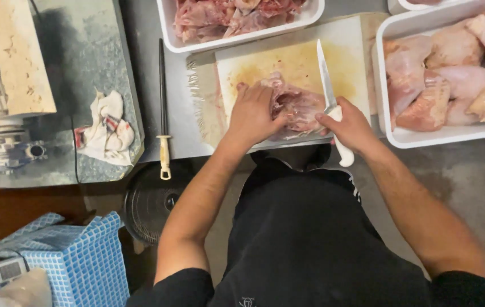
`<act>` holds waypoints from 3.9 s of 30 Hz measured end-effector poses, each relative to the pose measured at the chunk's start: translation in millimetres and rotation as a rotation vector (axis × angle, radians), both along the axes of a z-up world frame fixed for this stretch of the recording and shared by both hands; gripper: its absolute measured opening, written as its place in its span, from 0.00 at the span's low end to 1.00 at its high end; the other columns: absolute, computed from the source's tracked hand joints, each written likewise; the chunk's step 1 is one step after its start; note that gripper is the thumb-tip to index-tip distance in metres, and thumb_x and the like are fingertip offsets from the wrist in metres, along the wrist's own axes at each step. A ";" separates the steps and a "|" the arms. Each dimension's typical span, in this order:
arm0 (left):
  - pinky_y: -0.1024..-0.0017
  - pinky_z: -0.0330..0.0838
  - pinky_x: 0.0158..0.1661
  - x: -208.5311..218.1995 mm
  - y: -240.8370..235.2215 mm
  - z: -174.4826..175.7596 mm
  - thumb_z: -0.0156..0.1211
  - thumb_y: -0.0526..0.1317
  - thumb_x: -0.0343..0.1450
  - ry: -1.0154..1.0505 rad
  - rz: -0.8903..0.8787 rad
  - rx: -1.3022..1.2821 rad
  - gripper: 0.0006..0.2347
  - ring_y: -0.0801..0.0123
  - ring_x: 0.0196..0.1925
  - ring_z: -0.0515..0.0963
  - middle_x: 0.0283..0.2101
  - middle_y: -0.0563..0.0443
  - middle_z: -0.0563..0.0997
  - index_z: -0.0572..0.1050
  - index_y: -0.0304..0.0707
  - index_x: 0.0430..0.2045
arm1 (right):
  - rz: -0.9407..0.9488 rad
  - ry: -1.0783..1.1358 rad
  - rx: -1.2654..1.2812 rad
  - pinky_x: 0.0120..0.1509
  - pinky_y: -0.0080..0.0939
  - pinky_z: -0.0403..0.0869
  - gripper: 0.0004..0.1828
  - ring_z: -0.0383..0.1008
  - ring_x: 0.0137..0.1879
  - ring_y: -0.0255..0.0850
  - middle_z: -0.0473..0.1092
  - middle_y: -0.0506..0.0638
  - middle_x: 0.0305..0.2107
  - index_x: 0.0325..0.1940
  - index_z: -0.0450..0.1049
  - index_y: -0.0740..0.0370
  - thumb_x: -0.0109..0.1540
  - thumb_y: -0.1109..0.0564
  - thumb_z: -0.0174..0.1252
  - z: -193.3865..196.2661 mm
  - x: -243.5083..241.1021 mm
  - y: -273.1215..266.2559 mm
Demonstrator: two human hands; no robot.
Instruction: Deboning and portioning whole chicken carcasses and chicken breasts on a cutting board using a knife.
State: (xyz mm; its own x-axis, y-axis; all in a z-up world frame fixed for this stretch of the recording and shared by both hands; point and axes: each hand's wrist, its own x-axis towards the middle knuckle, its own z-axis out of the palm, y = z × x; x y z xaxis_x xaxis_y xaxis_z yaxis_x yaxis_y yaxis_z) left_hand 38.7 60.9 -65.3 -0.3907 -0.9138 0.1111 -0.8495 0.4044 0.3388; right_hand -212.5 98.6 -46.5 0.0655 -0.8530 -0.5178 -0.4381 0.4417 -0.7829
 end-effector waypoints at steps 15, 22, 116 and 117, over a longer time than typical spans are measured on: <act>0.43 0.80 0.39 9.8 4.8 -39.9 0.55 0.51 0.71 -0.028 0.519 0.541 0.17 0.32 0.41 0.85 0.34 0.32 0.82 0.74 0.32 0.37 | 0.352 0.313 0.078 0.51 0.58 0.76 0.41 0.79 0.43 0.62 0.75 0.71 0.31 0.62 0.66 0.66 0.57 0.35 0.66 53.4 38.1 -15.3; 0.43 0.76 0.52 18.9 12.7 29.0 0.59 0.50 0.72 0.336 0.537 0.636 0.21 0.25 0.51 0.80 0.40 0.19 0.82 0.77 0.22 0.40 | 0.394 0.482 -0.035 0.58 0.64 0.76 0.43 0.77 0.53 0.71 0.75 0.78 0.40 0.56 0.64 0.69 0.59 0.28 0.62 47.6 37.3 -7.8; 0.51 0.68 0.41 15.9 -11.1 4.1 0.59 0.51 0.65 0.396 0.511 0.322 0.18 0.44 0.43 0.77 0.40 0.36 0.79 0.69 0.37 0.38 | 0.847 0.785 -0.019 0.44 0.56 0.80 0.37 0.82 0.41 0.55 0.78 0.57 0.40 0.81 0.50 0.36 0.67 0.41 0.47 106.1 -23.2 38.3; 0.49 0.66 0.55 21.1 3.6 -3.1 0.64 0.47 0.66 0.279 0.324 0.117 0.24 0.43 0.56 0.72 0.53 0.35 0.72 0.65 0.36 0.52 | 0.799 0.694 -0.116 0.41 0.59 0.78 0.37 0.81 0.39 0.57 0.78 0.57 0.39 0.81 0.52 0.40 0.67 0.43 0.49 95.4 -21.3 50.5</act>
State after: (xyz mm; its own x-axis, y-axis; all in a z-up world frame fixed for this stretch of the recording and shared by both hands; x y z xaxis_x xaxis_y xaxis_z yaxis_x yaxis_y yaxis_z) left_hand 59.8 64.5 -68.4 -0.0523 -0.9968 0.0598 -0.7957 0.0778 0.6007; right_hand -233.9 149.1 48.9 0.3499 -0.7398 -0.5748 -0.9345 -0.2330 -0.2689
